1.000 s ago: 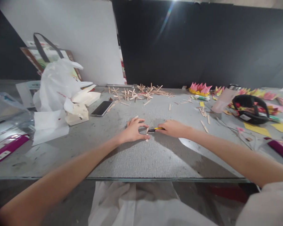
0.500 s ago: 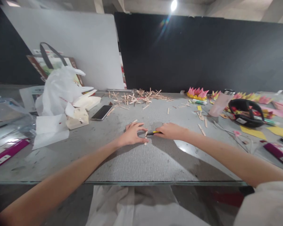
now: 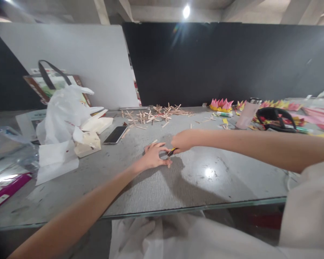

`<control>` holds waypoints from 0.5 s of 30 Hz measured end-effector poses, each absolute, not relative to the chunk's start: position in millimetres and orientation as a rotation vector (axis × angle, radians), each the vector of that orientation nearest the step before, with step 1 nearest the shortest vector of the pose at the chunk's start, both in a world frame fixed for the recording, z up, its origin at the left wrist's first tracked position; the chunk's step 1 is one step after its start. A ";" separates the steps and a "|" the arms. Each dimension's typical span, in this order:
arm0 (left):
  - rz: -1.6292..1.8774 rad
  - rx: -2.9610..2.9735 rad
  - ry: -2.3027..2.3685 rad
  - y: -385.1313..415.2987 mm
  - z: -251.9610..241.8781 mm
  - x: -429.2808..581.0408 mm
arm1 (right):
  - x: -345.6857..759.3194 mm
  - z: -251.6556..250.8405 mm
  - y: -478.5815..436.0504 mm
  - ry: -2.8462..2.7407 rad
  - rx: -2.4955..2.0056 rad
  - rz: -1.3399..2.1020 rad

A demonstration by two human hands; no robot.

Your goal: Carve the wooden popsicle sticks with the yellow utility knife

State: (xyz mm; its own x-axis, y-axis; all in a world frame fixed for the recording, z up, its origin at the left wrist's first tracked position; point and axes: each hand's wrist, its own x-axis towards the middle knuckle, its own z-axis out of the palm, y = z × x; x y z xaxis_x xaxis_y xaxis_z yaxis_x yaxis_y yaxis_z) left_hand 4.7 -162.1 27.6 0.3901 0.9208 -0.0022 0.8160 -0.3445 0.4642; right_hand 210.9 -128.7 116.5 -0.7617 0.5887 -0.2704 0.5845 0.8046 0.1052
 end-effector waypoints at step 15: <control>0.394 2.281 1.479 -154.9 17.8 5.4 | 180.7 125.6 -116.9 2.529 0.829 -0.068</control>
State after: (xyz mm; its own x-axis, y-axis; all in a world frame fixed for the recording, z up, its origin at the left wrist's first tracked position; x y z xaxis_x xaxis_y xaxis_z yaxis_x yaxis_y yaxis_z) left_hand 5.4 -154.9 17.8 0.4032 0.9148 0.0224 0.8045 -0.3661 0.4677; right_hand 180.7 -116.9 125.6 -0.7044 0.5464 -0.4530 0.5698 0.8159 0.0980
